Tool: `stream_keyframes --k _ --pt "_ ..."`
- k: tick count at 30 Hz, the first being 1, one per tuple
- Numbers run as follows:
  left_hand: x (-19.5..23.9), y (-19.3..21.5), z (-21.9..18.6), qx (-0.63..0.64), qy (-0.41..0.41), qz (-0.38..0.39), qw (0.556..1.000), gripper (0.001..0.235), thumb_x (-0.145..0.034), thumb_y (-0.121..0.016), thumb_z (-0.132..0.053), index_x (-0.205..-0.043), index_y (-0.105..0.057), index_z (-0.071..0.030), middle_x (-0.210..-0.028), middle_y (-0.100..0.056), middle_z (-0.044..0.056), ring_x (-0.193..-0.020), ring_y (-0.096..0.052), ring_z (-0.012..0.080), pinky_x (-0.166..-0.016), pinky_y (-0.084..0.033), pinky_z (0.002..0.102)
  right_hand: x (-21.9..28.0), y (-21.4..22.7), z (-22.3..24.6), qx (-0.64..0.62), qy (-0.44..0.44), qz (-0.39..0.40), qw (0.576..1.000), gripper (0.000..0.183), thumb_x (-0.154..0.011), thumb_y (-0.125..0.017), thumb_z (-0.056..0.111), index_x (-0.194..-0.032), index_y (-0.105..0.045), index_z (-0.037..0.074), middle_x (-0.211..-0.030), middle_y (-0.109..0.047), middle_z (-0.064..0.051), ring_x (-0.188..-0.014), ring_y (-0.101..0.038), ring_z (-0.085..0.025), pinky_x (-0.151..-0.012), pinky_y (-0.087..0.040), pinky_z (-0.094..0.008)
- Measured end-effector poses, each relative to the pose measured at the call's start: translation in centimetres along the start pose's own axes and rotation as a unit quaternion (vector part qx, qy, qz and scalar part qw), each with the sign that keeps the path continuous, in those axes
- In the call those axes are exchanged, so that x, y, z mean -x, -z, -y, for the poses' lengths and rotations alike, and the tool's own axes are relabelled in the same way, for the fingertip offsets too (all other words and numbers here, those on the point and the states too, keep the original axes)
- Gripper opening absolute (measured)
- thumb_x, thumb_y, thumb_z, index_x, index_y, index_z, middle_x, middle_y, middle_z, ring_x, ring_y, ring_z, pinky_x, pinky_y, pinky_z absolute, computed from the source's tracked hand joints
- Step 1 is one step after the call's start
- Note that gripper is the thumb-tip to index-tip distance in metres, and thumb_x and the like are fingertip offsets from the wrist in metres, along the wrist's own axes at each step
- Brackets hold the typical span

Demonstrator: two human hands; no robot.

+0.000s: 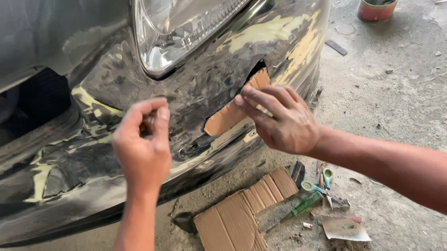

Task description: The person cuts pieces of cardboard with scissors and places them into a damaged area on the front bumper of a car. They repeatedly adjust and press the cardboard pieces into the gap to fit the contour of the bumper.

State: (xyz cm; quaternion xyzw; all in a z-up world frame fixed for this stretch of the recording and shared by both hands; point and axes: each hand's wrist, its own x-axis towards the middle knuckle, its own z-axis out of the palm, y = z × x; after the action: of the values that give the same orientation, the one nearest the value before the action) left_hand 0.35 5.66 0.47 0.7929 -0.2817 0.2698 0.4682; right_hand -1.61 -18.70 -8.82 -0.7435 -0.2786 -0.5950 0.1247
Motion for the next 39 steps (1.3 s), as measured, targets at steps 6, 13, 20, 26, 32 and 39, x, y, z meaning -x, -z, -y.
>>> stream_keyframes --k 6,13,20,26,32,39 --pt "6.8 -4.6 -4.3 -0.04 -0.109 0.121 0.986 0.007 -0.083 -0.064 -0.004 -0.087 -0.068 -0.006 -0.086 -0.069 0.011 -0.076 -0.065 0.0287 -0.068 -0.051 0.038 1.0 1.5 1.1 0.023 -0.034 0.113 0.993 0.043 -0.089 -0.049 0.01 -0.131 -0.055 0.005 -0.138 -0.054 -0.02 -0.086 -0.061 -0.031 -0.076 -0.049 -0.042" --pt "10.1 -6.3 -3.6 -0.145 -0.155 0.213 0.954 0.045 -0.079 -0.076 -0.013 -0.117 -0.059 0.003 -0.114 -0.058 0.019 -0.108 -0.056 0.0325 -0.095 -0.049 0.042 1.9 1.3 1.0 0.043 -0.053 0.183 0.981 0.048 -0.098 -0.044 0.016 -0.146 -0.046 0.01 -0.148 -0.047 -0.02 -0.085 -0.068 -0.029 -0.07 -0.054 -0.04" --pt "7.6 -6.2 -1.4 -0.284 -0.223 0.055 0.931 0.06 -0.084 -0.065 -0.026 -0.136 -0.053 0.0 -0.136 -0.048 0.023 -0.128 -0.046 0.044 -0.099 -0.042 0.05 -0.7 1.2 1.5 0.031 -0.026 0.037 0.999 0.046 -0.082 -0.052 0.007 -0.125 -0.068 0.008 -0.126 -0.062 -0.019 -0.059 -0.059 -0.024 -0.058 -0.049 -0.034" --pt "6.6 -6.9 -0.8 -0.409 -0.255 0.026 0.876 0.065 -0.081 -0.064 -0.028 -0.141 -0.051 -0.005 -0.144 -0.046 0.02 -0.132 -0.044 0.0387 -0.103 -0.036 0.047 -0.3 1.1 1.2 0.019 -0.034 0.039 0.998 0.04 -0.085 -0.052 0.011 -0.121 -0.068 0.007 -0.125 -0.063 -0.02 -0.064 -0.064 -0.026 -0.06 -0.052 -0.035" --pt "6.6 -7.2 -0.8 -0.418 -0.249 0.011 0.873 0.059 -0.086 -0.054 -0.027 -0.141 -0.051 -0.006 -0.141 -0.05 0.02 -0.13 -0.048 0.0387 -0.1 -0.037 0.047 0.3 1.4 1.2 -0.009 -0.043 0.056 0.997 0.044 -0.085 -0.051 0.011 -0.127 -0.064 0.007 -0.132 -0.059 -0.021 -0.071 -0.066 -0.027 -0.064 -0.053 -0.036" --pt "6.4 -7.0 -0.9 -0.425 -0.253 0.017 0.869 0.059 -0.086 -0.056 -0.024 -0.141 -0.052 -0.004 -0.139 -0.051 0.021 -0.128 -0.049 0.0391 -0.098 -0.038 0.047 2.8 -0.2 -2.1 -0.073 -0.091 0.064 0.991 0.062 -0.082 -0.051 0.006 -0.144 -0.046 -0.001 -0.143 -0.044 -0.031 -0.087 -0.068 -0.031 -0.07 -0.057 -0.035"
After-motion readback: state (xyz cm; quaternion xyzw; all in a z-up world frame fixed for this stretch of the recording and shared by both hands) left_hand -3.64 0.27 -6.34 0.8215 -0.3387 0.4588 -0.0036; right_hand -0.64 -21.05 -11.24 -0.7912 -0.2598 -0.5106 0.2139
